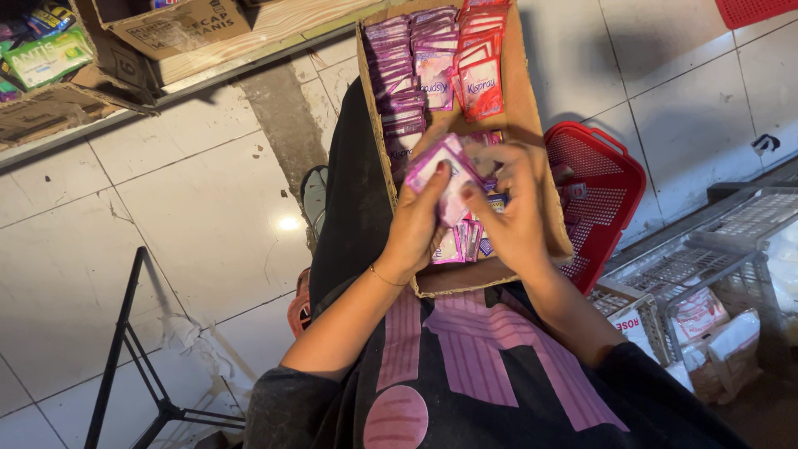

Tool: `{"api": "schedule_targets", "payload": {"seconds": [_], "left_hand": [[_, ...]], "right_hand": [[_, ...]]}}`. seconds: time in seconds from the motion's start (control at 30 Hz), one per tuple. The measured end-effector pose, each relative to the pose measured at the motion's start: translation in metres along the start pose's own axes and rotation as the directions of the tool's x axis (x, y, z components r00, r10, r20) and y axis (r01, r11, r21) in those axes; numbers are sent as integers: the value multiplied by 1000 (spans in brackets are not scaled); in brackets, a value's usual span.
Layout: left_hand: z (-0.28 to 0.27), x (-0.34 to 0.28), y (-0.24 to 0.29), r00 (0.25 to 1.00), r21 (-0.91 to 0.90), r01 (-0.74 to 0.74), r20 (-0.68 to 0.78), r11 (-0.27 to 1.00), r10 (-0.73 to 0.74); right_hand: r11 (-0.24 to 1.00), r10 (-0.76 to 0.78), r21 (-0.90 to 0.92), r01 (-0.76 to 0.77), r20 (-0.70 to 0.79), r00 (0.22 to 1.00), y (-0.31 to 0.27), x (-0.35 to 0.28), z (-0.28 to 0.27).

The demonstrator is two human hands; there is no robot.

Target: The person picks up several sachets of detergent and shampoo from the floor and a basket, places them into a cardboard box, and organizes them by stacking them into neat rows.

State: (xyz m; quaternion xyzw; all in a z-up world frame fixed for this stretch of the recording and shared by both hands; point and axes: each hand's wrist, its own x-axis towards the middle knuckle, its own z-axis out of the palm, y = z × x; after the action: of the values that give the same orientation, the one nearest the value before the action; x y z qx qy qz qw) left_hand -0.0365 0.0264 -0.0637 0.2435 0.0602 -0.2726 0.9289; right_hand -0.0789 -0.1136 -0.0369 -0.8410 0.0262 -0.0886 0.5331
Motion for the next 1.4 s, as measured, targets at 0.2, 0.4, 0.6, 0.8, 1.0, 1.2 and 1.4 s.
{"api": "schedule_targets", "payload": {"seconds": [0.2,0.4,0.6,0.8,1.0,1.2,1.4], "left_hand": [[10,-9,3,971,302,-216,162,929,173],[10,-14,0,972,466,-220,174,857,155],[9,12,22,899,839,-435,385,326,210],[17,63,38,844,783,-528,527,329,100],[1,56,38,831,817,-360,501,-452,244],[-17,46,18,901,554,-391,394,-735,-182],[-9,71,4,970,351,-242,77,-905,-229]], "right_hand": [[827,331,375,-419,278,902,22,-21,-5],[500,386,645,-578,431,815,32,-23,-11],[992,107,-93,-82,303,947,-5,33,-48],[999,-44,19,41,541,840,-10,106,-65],[843,-2,-472,259,478,878,28,159,-65],[712,43,-591,379,575,817,63,185,-12],[776,98,-596,208,440,893,54,183,7]]}}
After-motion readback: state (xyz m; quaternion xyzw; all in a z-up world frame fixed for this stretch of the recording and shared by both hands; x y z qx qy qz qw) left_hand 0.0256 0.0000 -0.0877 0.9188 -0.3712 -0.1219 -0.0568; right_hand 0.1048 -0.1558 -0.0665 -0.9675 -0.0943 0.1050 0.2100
